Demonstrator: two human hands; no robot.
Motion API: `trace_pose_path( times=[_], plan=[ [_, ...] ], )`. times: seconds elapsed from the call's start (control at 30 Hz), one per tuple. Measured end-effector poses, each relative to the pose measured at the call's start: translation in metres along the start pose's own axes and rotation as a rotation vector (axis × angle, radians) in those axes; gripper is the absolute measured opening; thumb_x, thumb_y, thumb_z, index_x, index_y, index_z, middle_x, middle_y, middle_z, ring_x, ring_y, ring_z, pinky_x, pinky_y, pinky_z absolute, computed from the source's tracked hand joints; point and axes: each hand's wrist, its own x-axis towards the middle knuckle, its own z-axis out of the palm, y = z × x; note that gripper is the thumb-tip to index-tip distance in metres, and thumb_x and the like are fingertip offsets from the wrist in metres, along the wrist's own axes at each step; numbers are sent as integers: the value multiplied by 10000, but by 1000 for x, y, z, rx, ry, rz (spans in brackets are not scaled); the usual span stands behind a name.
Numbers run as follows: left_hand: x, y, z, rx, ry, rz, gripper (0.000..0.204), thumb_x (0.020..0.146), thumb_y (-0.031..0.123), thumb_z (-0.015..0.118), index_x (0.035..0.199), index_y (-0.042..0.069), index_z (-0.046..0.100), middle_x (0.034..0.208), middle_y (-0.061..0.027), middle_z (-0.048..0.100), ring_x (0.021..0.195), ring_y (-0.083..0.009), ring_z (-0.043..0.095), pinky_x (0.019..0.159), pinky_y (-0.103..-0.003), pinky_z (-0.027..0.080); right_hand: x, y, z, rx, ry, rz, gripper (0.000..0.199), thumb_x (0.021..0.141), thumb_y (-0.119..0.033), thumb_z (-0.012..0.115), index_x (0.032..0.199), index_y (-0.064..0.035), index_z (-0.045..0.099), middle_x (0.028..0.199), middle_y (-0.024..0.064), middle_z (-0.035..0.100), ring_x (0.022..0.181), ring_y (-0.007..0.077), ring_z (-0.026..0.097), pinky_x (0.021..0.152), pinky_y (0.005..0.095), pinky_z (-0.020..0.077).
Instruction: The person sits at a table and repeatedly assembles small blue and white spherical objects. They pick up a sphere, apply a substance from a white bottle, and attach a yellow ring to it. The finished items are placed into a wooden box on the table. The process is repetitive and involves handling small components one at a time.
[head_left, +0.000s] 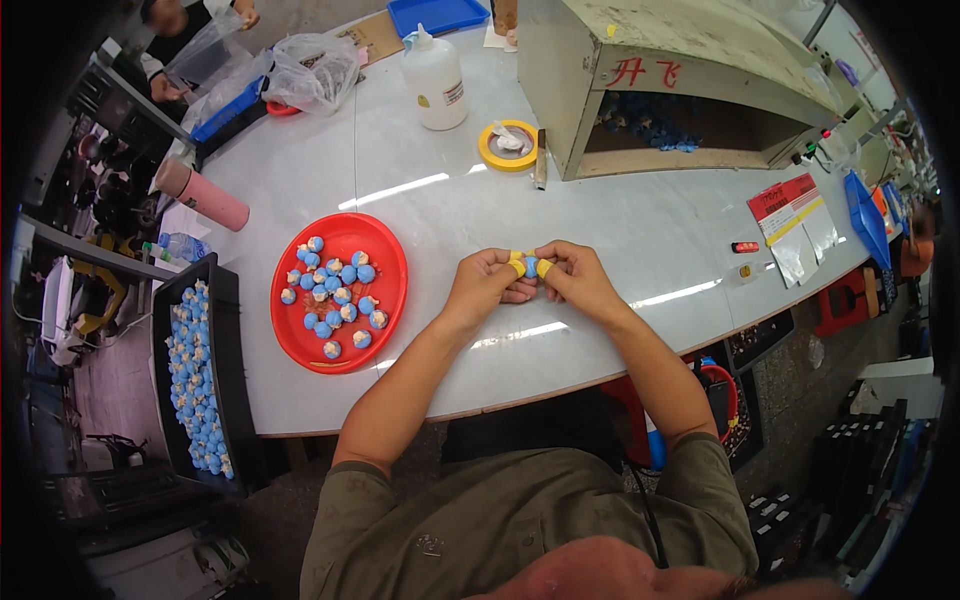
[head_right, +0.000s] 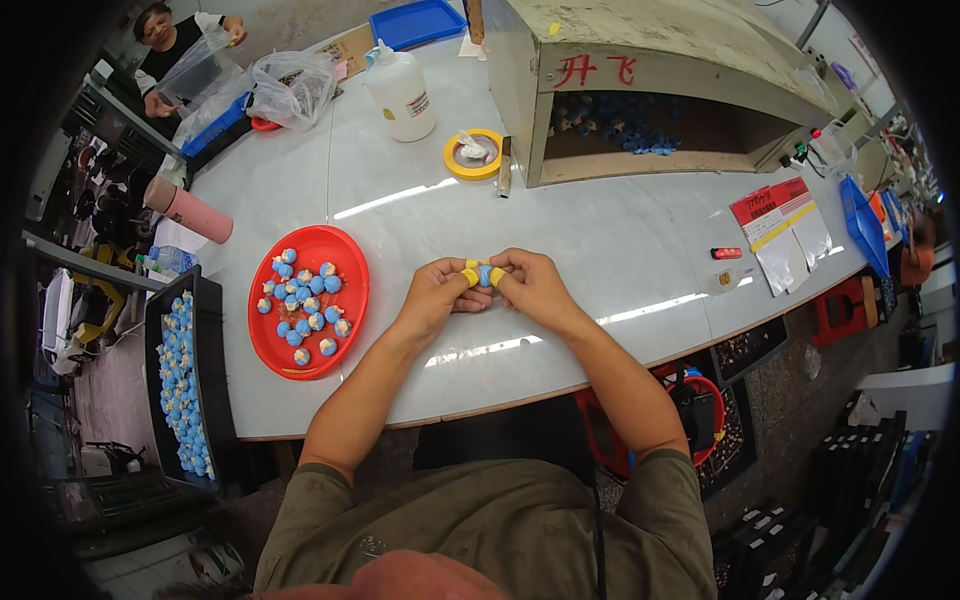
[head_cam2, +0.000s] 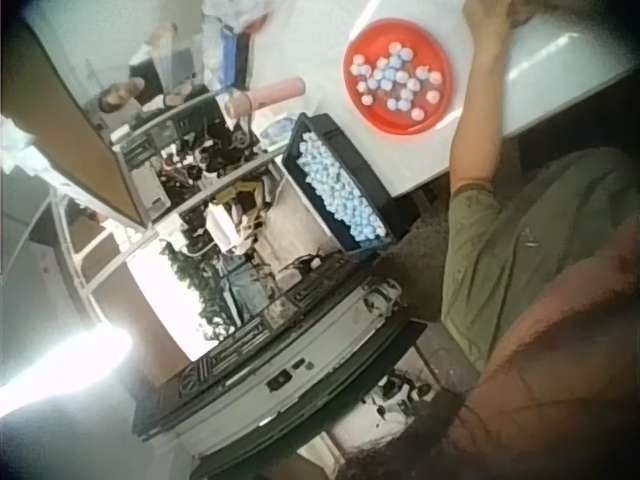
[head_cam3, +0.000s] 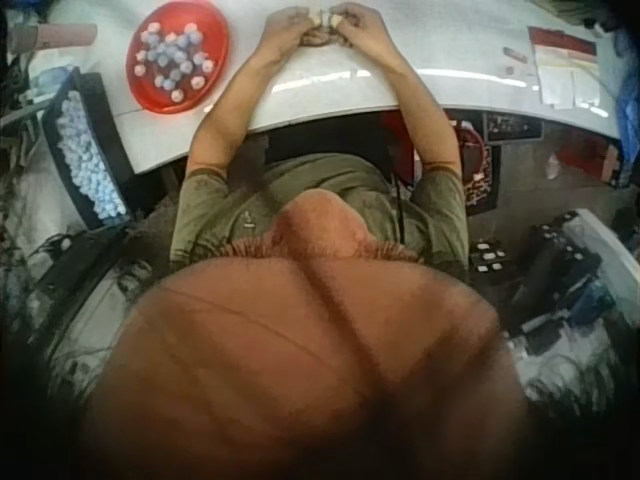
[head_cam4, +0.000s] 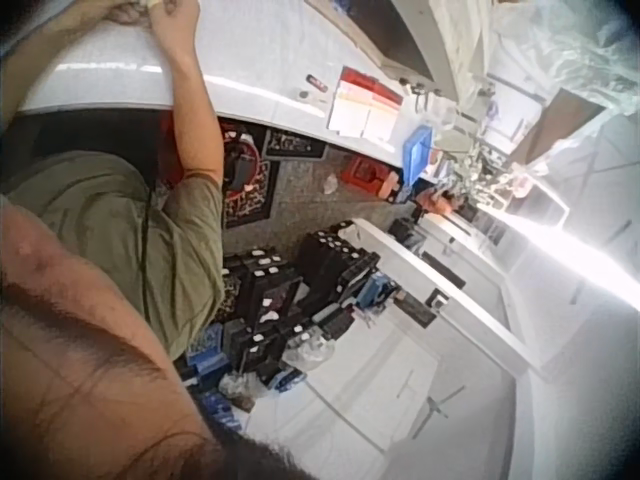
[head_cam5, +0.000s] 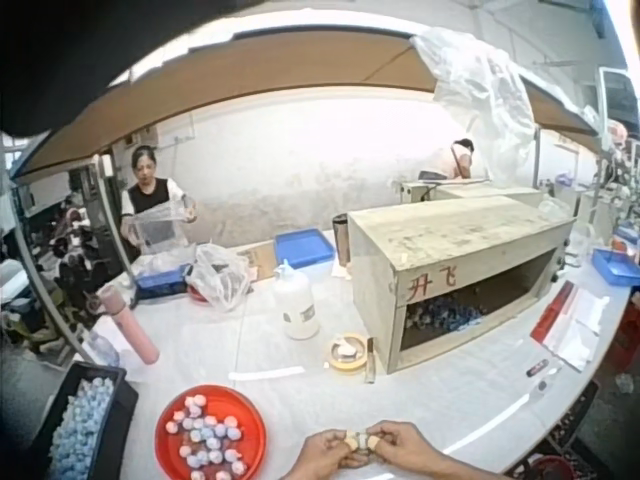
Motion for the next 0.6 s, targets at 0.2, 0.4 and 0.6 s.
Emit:
trace_pose_path(
  times=[0.2,0.4,0.6],
  plan=[
    [1,-2,0,4,-33,20,221,938,54,607,1118,-74,594,955,-160,718,810,-181,723,715,-250,596,3,3,-4,60,5,29,223,925,-91,591,1093,51,626,720,39,625,571,74,563,506,225,446],
    [3,-12,-3,23,-21,76,240,933,54,622,1129,-78,582,971,-164,713,817,-179,721,712,-254,597,2,-1,1,25,9,22,209,926,-85,586,1083,48,624,791,51,647,594,72,568,505,225,450],
    [-2,-6,-2,85,64,77,259,929,108,666,1124,-44,591,967,-125,694,804,-161,701,681,-246,565,-1,3,5,123,60,-47,195,937,-62,566,1101,25,624,836,42,640,645,72,576,548,217,459]
  ],
)
